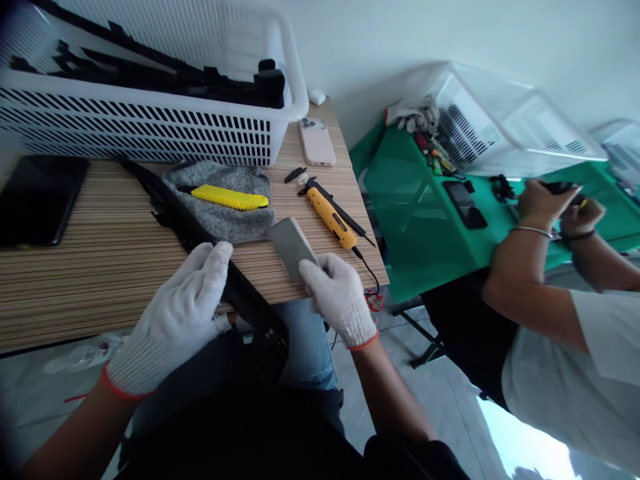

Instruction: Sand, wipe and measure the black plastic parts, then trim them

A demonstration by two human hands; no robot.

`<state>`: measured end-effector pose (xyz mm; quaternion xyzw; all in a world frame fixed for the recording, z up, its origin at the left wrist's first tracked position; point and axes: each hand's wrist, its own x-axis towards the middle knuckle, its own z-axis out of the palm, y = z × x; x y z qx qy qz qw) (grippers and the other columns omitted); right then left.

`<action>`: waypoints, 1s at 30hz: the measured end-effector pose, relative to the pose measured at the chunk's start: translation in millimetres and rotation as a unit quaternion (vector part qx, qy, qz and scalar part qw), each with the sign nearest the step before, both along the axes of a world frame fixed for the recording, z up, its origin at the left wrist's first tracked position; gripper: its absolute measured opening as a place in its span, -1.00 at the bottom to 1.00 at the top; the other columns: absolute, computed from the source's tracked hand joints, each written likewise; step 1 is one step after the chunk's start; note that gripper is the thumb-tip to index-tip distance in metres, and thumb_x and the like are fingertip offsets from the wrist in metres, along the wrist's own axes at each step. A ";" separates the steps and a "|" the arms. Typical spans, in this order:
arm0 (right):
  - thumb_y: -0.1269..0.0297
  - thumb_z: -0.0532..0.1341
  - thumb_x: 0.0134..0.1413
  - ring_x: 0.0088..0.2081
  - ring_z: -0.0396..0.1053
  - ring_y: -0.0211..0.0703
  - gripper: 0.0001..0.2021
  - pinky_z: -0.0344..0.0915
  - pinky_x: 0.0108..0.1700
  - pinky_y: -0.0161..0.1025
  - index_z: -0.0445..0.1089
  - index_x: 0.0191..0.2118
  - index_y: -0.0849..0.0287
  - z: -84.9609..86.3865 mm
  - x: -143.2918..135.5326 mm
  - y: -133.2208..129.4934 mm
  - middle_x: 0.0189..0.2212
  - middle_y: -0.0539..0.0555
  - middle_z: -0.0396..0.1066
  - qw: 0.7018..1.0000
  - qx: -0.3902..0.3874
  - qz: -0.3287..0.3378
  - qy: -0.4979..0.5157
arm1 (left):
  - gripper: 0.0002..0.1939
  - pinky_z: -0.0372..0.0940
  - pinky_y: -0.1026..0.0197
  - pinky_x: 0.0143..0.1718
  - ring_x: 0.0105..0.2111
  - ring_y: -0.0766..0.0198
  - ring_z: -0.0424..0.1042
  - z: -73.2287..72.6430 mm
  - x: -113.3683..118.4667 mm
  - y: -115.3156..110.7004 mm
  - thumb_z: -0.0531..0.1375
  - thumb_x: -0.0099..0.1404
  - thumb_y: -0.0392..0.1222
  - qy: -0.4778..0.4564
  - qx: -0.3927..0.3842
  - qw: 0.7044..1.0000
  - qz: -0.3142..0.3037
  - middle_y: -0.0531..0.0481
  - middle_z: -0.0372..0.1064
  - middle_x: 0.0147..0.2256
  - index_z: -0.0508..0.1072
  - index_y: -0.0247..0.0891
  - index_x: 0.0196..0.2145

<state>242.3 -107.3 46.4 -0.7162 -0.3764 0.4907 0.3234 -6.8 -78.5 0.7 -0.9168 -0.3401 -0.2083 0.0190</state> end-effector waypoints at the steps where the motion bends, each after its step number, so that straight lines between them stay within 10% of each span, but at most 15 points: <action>1: -0.11 0.24 0.06 -0.77 0.15 -0.37 -0.63 0.01 -0.75 -0.43 0.23 -0.47 0.08 -0.7 1.2 -0.4 -0.72 -0.15 0.23 1.000 0.005 -0.008 0.017 | 0.20 0.18 -0.17 0.43 0.33 -0.25 0.32 0.4 0.1 0.0 0.37 0.25 -0.38 0.002 -0.003 1.000 0.000 -0.62 0.22 0.33 -0.40 -0.58 0.50; 5: -0.02 0.33 -0.05 -0.75 0.23 -0.34 -0.67 0.04 -0.75 -0.44 0.28 -0.47 0.10 0.6 6.8 -1.8 -0.70 -0.11 0.31 0.989 -0.095 0.104 0.044 | 0.18 0.18 -0.12 0.44 0.32 -0.19 0.35 2.8 0.6 -0.6 0.34 0.28 -0.38 0.003 -0.008 1.000 0.005 -0.56 0.24 0.33 -0.44 -0.50 0.51; 9: 0.01 0.28 0.04 -0.74 0.25 -0.35 -0.73 0.04 -0.74 -0.45 0.34 -0.35 0.12 3.0 8.9 -3.1 -0.65 -0.13 0.34 1.000 -0.005 -0.018 -0.013 | 0.15 0.27 -0.18 0.38 0.31 -0.25 0.34 3.5 0.7 -0.9 0.34 0.28 -0.37 0.007 -0.001 1.000 0.008 -0.59 0.27 0.31 -0.37 -0.54 0.51; 14: 0.09 0.31 0.02 -0.67 0.37 -0.24 -0.52 0.18 -0.68 -0.38 0.39 0.07 0.13 -3.3 14.8 -5.9 -0.54 -0.07 0.50 0.994 0.024 0.068 0.088 | 0.04 0.31 -0.20 0.36 0.30 -0.22 0.36 4.6 1.2 -1.0 0.30 0.29 -0.40 0.001 0.011 1.000 0.006 -0.57 0.30 0.29 -0.26 -0.58 0.50; 22: -0.14 0.26 0.15 -0.61 0.32 -0.26 -0.63 0.26 -0.58 -0.34 0.30 -0.37 0.07 -12.3 15.8 -2.5 -0.60 -0.03 0.42 0.986 0.048 0.119 0.108 | -0.50 0.25 -0.25 0.40 0.27 -0.09 0.42 -1.2 -0.8 2.0 0.18 0.37 -0.43 0.000 0.029 0.999 -0.026 -0.35 0.44 0.23 0.36 -0.44 0.25; 30: -0.01 0.35 0.09 -0.70 0.18 -0.38 -0.66 0.08 -0.68 -0.41 0.23 -0.23 0.05 -10.9 7.8 0.2 -0.59 -0.21 0.28 0.994 0.077 0.050 0.052 | -0.58 0.29 -0.29 0.36 0.24 -0.12 0.45 1.1 2.1 3.8 0.17 0.36 -0.42 -0.013 0.011 0.999 -0.031 -0.34 0.49 0.19 0.46 -0.46 0.17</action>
